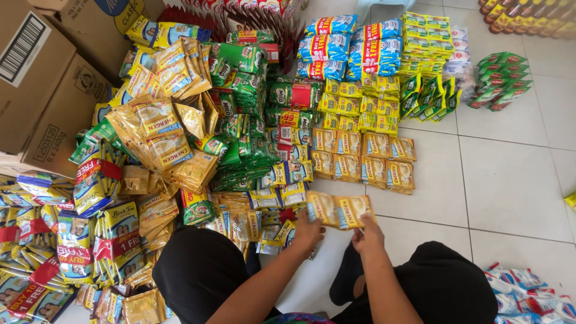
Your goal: Organize and sort sachet packets of food and beverage products on the floor.
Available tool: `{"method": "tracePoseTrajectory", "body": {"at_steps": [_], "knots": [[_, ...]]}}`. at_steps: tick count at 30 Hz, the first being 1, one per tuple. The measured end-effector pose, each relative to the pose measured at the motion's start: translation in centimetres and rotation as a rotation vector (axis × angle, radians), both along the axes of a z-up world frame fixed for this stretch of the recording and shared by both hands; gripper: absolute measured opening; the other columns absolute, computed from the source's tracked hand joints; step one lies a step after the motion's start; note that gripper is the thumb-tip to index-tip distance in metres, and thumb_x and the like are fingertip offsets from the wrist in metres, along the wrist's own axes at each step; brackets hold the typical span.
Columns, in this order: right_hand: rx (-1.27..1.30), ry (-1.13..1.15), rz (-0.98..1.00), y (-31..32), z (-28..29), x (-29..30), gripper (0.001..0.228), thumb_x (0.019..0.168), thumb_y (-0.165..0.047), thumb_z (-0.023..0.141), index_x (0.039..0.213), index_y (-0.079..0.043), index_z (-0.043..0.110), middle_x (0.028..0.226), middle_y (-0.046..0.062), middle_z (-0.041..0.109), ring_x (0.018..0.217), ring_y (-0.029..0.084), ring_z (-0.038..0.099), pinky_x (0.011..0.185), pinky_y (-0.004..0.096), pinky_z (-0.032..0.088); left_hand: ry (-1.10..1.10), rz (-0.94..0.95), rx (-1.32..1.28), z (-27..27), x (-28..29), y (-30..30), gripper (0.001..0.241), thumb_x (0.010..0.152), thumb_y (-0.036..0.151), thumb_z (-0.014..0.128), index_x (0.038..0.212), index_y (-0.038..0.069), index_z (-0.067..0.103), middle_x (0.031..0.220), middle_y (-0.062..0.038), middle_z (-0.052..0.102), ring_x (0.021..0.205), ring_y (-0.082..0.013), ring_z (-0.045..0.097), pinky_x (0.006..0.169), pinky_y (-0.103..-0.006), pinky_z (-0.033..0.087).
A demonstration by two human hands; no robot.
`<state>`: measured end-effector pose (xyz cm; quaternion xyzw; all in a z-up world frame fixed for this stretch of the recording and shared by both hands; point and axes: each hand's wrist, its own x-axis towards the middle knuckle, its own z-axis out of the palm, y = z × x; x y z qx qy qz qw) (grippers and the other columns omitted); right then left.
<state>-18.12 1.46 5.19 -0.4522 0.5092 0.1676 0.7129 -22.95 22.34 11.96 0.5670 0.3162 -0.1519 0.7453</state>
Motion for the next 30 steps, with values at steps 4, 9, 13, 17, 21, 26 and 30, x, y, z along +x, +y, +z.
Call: {"method": "tracePoseTrajectory", "body": {"at_steps": [4,9,13,17,21,26,30], "knots": [[-0.046,-0.033,-0.111,-1.2,-0.1,3.2,0.028,0.091,-0.032,0.073,0.117,-0.028,0.063,0.095,-0.001,0.061,0.072,0.018,0.053,0.057,0.031,0.040,-0.236,-0.078,0.415,-1.6,3.5,-2.3,0.054,0.093,0.010,0.065,0.139,0.011,0.038,0.100,-0.021,0.067,0.085,-0.0383,0.068,0.071,-0.0481,0.053],[0.082,0.071,-0.300,-3.3,-5.2,5.9,0.029,0.092,-0.031,0.077,0.117,-0.027,0.061,0.105,-0.003,0.061,0.089,0.021,0.051,0.071,0.031,0.048,-0.224,-0.275,0.730,-0.4,7.6,-3.1,0.043,0.092,0.008,0.060,0.133,0.012,0.047,0.101,-0.028,0.068,0.097,-0.0482,0.066,0.088,-0.0573,0.050],[0.107,0.098,-0.339,-4.1,-8.6,6.7,0.028,0.094,-0.030,0.076,0.118,-0.026,0.062,0.106,-0.001,0.060,0.092,0.021,0.051,0.074,0.033,0.048,-0.156,-0.330,0.769,-8.4,10.2,-5.3,0.026,0.092,0.007,0.059,0.116,0.014,0.065,0.103,-0.025,0.070,0.099,-0.0441,0.068,0.089,-0.0542,0.052],[0.116,0.145,-0.310,-4.8,-13.7,7.7,0.029,0.096,-0.027,0.070,0.123,-0.026,0.060,0.110,-0.001,0.061,0.094,0.022,0.052,0.079,0.034,0.049,-0.139,-0.256,0.749,-14.5,11.9,-5.8,0.031,0.087,0.004,0.059,0.115,0.012,0.070,0.108,-0.025,0.069,0.105,-0.0427,0.067,0.093,-0.0493,0.053],[0.189,0.013,-0.080,-5.0,-17.7,8.8,0.034,0.097,-0.016,0.061,0.130,-0.025,0.056,0.115,0.003,0.060,0.097,0.025,0.056,0.084,0.040,0.052,0.032,-0.137,0.576,-15.9,13.5,-5.3,0.046,0.083,0.002,0.059,0.128,0.008,0.063,0.123,-0.026,0.066,0.114,-0.0409,0.065,0.095,-0.0447,0.054],[0.176,0.026,0.036,-4.0,-20.3,9.3,0.036,0.098,-0.006,0.055,0.131,-0.019,0.055,0.119,0.007,0.059,0.099,0.028,0.059,0.089,0.045,0.055,0.224,-0.105,0.436,-11.8,16.0,-5.1,0.051,0.085,0.014,0.064,0.134,0.001,0.056,0.128,-0.028,0.065,0.118,-0.0375,0.067,0.094,-0.0414,0.056],[0.136,0.017,0.151,-3.9,-21.2,9.5,0.036,0.099,-0.002,0.047,0.131,-0.017,0.052,0.116,0.012,0.062,0.101,0.030,0.063,0.088,0.050,0.055,0.331,-0.280,0.587,-14.3,16.6,-6.5,0.059,0.087,0.029,0.072,0.130,-0.010,0.056,0.129,-0.033,0.061,0.119,-0.0411,0.064,0.098,-0.0431,0.054]]}}
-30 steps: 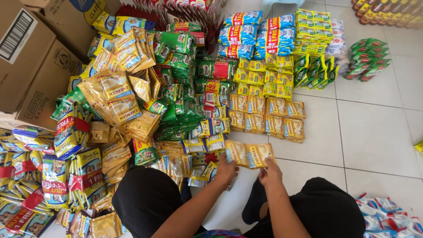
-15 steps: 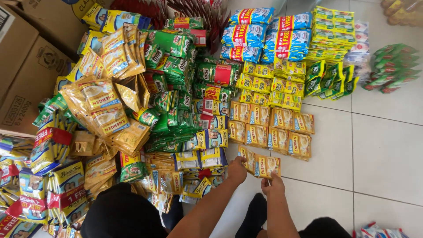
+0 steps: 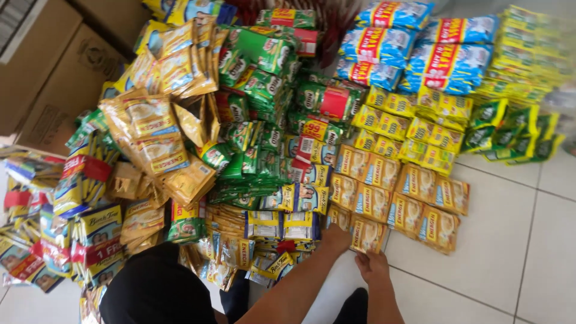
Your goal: Organize and sort sachet packets of food and beverage products on the floor.
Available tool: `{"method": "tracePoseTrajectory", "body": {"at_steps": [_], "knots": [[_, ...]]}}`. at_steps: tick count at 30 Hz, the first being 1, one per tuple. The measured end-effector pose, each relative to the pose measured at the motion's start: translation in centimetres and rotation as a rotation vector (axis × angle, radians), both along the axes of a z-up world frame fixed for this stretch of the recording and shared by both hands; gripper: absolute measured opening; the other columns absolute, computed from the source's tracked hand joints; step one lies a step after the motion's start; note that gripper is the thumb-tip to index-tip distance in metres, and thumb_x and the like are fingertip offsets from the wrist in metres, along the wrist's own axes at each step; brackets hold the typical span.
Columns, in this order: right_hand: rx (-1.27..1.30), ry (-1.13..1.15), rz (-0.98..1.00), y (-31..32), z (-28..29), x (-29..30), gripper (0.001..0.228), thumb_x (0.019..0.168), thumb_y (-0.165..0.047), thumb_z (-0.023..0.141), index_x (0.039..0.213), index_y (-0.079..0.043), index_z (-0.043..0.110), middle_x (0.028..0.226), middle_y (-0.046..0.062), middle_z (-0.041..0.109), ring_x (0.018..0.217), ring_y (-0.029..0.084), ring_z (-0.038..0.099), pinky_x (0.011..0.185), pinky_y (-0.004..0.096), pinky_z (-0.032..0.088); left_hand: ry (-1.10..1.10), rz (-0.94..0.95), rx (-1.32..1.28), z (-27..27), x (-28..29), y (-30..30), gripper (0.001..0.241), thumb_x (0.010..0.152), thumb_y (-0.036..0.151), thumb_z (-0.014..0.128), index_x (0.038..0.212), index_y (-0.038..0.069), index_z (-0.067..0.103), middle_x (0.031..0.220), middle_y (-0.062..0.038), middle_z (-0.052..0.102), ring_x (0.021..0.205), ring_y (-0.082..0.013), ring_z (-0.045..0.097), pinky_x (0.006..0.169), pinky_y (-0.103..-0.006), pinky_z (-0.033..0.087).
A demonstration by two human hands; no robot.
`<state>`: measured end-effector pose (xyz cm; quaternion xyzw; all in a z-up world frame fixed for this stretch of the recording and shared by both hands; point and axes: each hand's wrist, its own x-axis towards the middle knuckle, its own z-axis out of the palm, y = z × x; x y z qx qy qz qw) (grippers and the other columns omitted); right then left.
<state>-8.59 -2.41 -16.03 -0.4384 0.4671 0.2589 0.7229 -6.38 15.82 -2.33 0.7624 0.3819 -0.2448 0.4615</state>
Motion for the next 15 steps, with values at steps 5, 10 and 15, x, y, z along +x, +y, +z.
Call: {"method": "tracePoseTrajectory", "body": {"at_steps": [5,10,15], "knots": [[-0.004,-0.067,0.101,-0.4,0.8,0.3,0.032,0.100,-0.005,0.047,0.131,-0.013,0.051,0.116,0.010,0.066,0.102,0.029,0.066,0.089,0.049,0.054,0.012,-0.206,0.088,5.2,-2.1,-0.5,0.072,0.089,0.031,0.073,0.137,-0.013,0.042,0.138,-0.038,0.047,0.117,-0.0447,0.062,0.098,-0.0452,0.053],[0.011,-0.110,0.159,0.9,3.5,0.5,0.032,0.101,-0.012,0.047,0.132,-0.015,0.054,0.114,0.009,0.067,0.098,0.027,0.067,0.088,0.047,0.055,-0.147,-0.383,0.005,5.7,-4.9,-0.3,0.061,0.088,0.027,0.069,0.135,-0.008,0.051,0.126,-0.033,0.061,0.116,-0.0427,0.064,0.098,-0.0470,0.053],[-0.301,0.049,0.187,2.7,9.0,0.4,0.039,0.101,-0.019,0.060,0.136,-0.009,0.048,0.121,0.011,0.059,0.102,0.032,0.063,0.081,0.049,0.055,-0.486,-0.596,-0.136,8.3,-6.8,2.0,0.036,0.086,0.021,0.065,0.118,0.009,0.074,0.115,-0.020,0.073,0.112,-0.0363,0.067,0.096,-0.0468,0.052]]}}
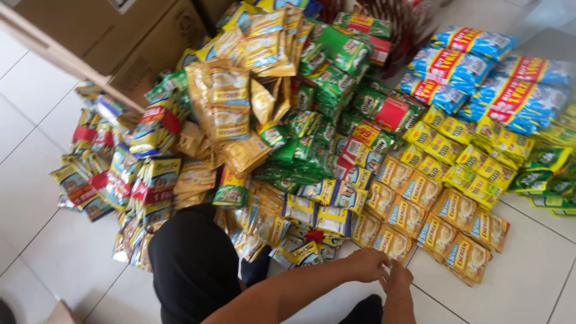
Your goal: Organize and sort sachet packets of food and beverage products on the floor.
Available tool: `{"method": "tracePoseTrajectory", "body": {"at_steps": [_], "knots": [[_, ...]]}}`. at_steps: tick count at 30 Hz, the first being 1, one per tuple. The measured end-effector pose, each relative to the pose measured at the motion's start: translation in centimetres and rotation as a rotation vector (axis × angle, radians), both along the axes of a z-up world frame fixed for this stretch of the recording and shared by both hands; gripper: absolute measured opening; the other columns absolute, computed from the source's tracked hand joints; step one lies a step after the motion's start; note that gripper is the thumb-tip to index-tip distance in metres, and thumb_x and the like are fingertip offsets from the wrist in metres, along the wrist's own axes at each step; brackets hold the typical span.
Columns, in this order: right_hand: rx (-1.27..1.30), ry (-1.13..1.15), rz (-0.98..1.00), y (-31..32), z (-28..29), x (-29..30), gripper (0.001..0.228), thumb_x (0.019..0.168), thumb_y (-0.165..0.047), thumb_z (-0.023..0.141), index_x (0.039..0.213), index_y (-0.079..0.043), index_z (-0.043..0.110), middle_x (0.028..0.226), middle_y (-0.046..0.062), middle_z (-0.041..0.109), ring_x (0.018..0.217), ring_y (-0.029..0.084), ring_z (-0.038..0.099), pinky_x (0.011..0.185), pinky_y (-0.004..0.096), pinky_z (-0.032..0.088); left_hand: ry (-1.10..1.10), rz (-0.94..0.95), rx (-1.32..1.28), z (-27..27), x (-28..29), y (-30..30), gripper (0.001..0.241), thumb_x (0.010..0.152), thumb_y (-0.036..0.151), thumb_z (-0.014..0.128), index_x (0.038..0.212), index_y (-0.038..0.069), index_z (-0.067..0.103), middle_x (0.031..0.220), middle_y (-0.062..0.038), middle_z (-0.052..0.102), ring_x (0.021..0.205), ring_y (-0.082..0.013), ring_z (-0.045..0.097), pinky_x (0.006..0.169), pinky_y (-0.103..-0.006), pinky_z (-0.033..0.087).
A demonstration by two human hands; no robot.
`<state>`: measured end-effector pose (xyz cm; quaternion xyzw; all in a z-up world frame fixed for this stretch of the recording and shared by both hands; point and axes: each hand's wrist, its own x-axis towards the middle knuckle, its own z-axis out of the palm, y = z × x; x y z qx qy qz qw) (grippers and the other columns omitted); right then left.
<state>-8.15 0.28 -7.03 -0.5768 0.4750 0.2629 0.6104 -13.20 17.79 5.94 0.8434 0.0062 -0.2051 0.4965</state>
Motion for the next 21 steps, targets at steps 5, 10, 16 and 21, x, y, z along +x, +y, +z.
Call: {"method": "tracePoseTrajectory", "body": {"at_steps": [5,10,16,21], "knots": [[-0.079,0.002,-0.040,2.0,1.8,-0.7,0.038,0.099,-0.026,0.065,0.135,-0.014,0.057,0.122,0.009,0.059,0.104,0.029,0.061,0.082,0.044,0.053,-0.107,0.022,-0.006,2.4,-5.0,4.6,0.030,0.090,0.020,0.060,0.117,0.013,0.074,0.111,-0.016,0.075,0.108,-0.0338,0.069,0.096,-0.0458,0.053],[0.028,-0.060,-0.091,5.1,2.8,-2.9,0.033,0.099,-0.024,0.060,0.132,-0.022,0.054,0.115,0.002,0.058,0.103,0.029,0.064,0.084,0.045,0.053,-0.090,0.085,0.005,0.8,-12.3,10.5,0.029,0.090,0.022,0.063,0.115,0.013,0.073,0.108,-0.017,0.074,0.103,-0.0342,0.070,0.093,-0.0456,0.054],[0.146,-0.233,0.524,15.6,9.3,-8.7,0.033,0.095,-0.022,0.064,0.127,-0.014,0.067,0.106,0.003,0.070,0.092,0.017,0.066,0.077,0.037,0.050,0.156,0.433,0.001,-2.3,-18.9,16.0,0.038,0.084,0.026,0.069,0.119,0.011,0.070,0.106,-0.017,0.075,0.101,-0.0324,0.072,0.090,-0.0430,0.057],[0.260,-0.248,0.871,22.9,11.4,-12.9,0.046,0.093,-0.027,0.066,0.136,-0.013,0.062,0.121,0.006,0.068,0.104,0.022,0.069,0.087,0.041,0.050,0.206,0.965,0.034,-5.6,-19.1,18.3,0.051,0.078,0.027,0.077,0.123,0.007,0.062,0.120,-0.021,0.068,0.115,-0.0360,0.065,0.098,-0.0427,0.052]]}}
